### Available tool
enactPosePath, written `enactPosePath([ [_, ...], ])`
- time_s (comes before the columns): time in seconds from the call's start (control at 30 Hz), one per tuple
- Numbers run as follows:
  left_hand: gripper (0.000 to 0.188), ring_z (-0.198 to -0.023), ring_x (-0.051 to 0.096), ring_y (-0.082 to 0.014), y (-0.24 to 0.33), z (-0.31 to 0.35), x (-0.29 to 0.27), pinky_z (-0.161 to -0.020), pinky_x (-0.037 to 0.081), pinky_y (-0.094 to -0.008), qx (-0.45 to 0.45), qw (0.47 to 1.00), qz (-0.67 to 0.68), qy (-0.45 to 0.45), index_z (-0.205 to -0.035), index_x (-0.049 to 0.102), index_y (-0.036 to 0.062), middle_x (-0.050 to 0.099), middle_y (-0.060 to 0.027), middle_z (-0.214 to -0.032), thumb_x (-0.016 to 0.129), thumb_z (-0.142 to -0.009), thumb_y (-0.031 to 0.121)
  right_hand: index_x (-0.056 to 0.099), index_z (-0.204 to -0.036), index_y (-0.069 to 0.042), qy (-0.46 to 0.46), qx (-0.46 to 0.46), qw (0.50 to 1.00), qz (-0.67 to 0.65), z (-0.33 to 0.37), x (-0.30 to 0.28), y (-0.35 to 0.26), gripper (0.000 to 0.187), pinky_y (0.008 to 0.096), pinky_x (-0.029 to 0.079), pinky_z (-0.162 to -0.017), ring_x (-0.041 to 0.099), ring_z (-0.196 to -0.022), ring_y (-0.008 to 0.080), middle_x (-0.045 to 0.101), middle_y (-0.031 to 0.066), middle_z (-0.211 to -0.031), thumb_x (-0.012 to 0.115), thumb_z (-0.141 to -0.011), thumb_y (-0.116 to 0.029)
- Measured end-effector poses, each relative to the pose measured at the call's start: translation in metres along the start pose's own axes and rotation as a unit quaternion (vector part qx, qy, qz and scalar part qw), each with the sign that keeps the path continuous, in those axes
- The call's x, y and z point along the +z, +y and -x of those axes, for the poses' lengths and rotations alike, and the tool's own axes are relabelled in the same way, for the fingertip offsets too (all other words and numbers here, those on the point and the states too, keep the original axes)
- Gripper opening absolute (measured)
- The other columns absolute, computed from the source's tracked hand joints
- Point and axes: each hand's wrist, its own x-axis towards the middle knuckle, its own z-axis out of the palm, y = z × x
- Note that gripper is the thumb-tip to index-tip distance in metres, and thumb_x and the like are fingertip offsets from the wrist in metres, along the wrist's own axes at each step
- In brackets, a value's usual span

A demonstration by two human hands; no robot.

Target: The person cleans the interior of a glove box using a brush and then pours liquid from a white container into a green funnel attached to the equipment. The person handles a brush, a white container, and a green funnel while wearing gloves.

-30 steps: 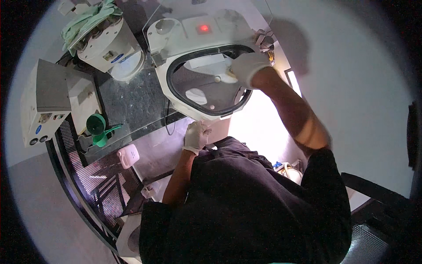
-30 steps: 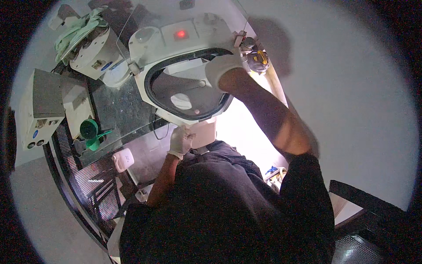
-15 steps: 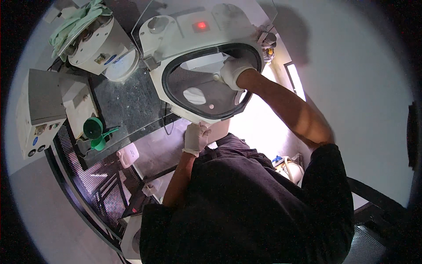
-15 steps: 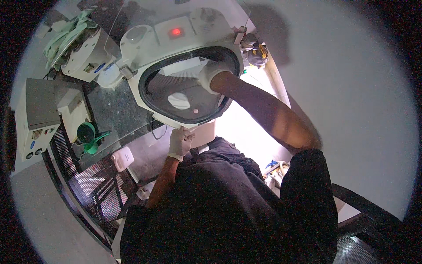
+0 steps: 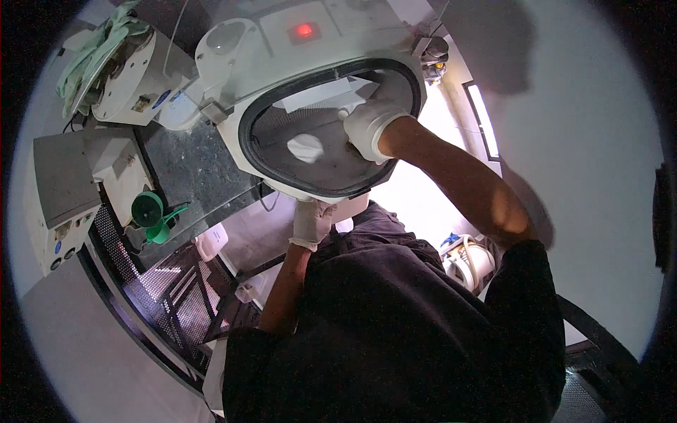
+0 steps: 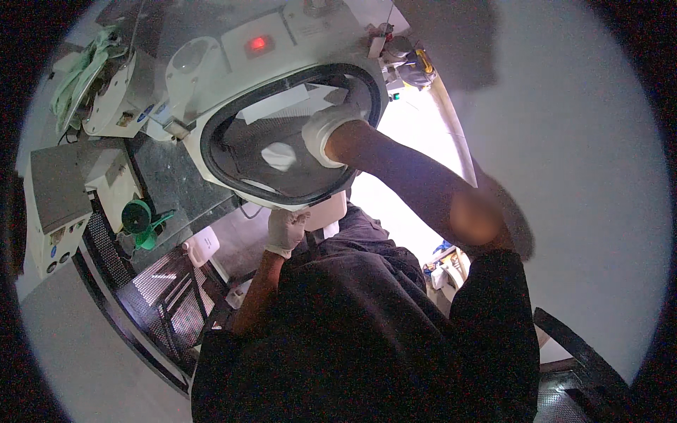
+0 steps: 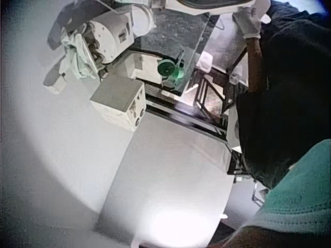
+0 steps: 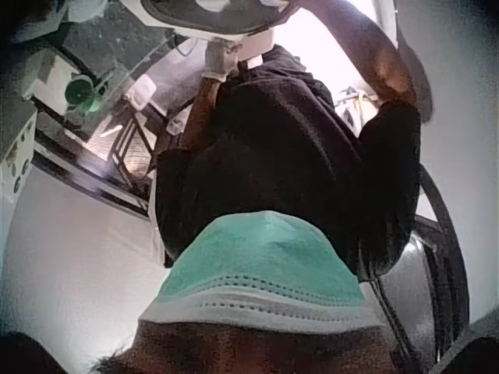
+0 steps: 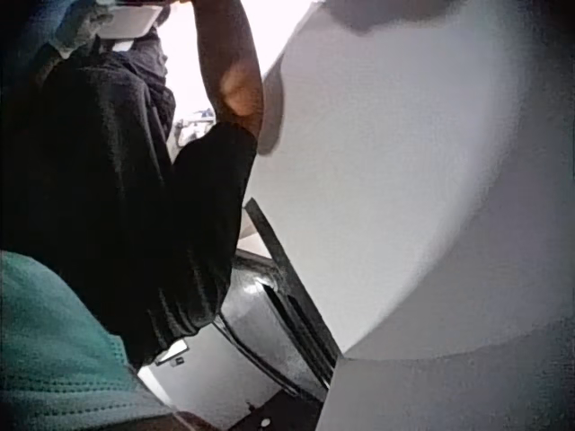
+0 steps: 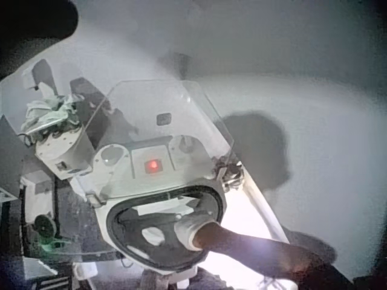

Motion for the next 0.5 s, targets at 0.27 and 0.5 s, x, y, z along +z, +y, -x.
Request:
enactPosePath([
  [0.27, 0.016, -0.095, 0.071, -0.0343, 0.000, -0.001, -0.001, -0.084, 0.055, -0.0441, 0.004, 1.000, 0.012, -0.001, -0.100, 0.077, 0.0083, 0.075, -0.0134, -0.102, 0.074, -0.086, 0.016, 0.078, -0.097, -0.005, 0.171, -0.073, 0.981, -0.052, 0.006, -0.026, -0.021, 0.024, 0.0459, 0.059, -0.081, 0.074, -0.095, 0.0332, 0.075, 0.0203, -0.099, 0.063, -0.089, -0.021],
  [0.5, 0.018, -0.095, 0.072, -0.0333, 0.014, -0.006, -0.009, -0.083, 0.056, -0.0431, -0.031, 0.998, 0.059, -0.007, -0.104, 0.074, 0.0064, 0.075, -0.0144, -0.100, 0.071, -0.087, 0.011, 0.078, -0.098, -0.008, 0.132, -0.079, 0.988, -0.009, -0.041, 0.024, -0.048, 0.023, 0.0481, 0.058, -0.080, 0.074, -0.097, 0.0339, 0.076, 0.0163, -0.096, 0.063, -0.089, -0.022],
])
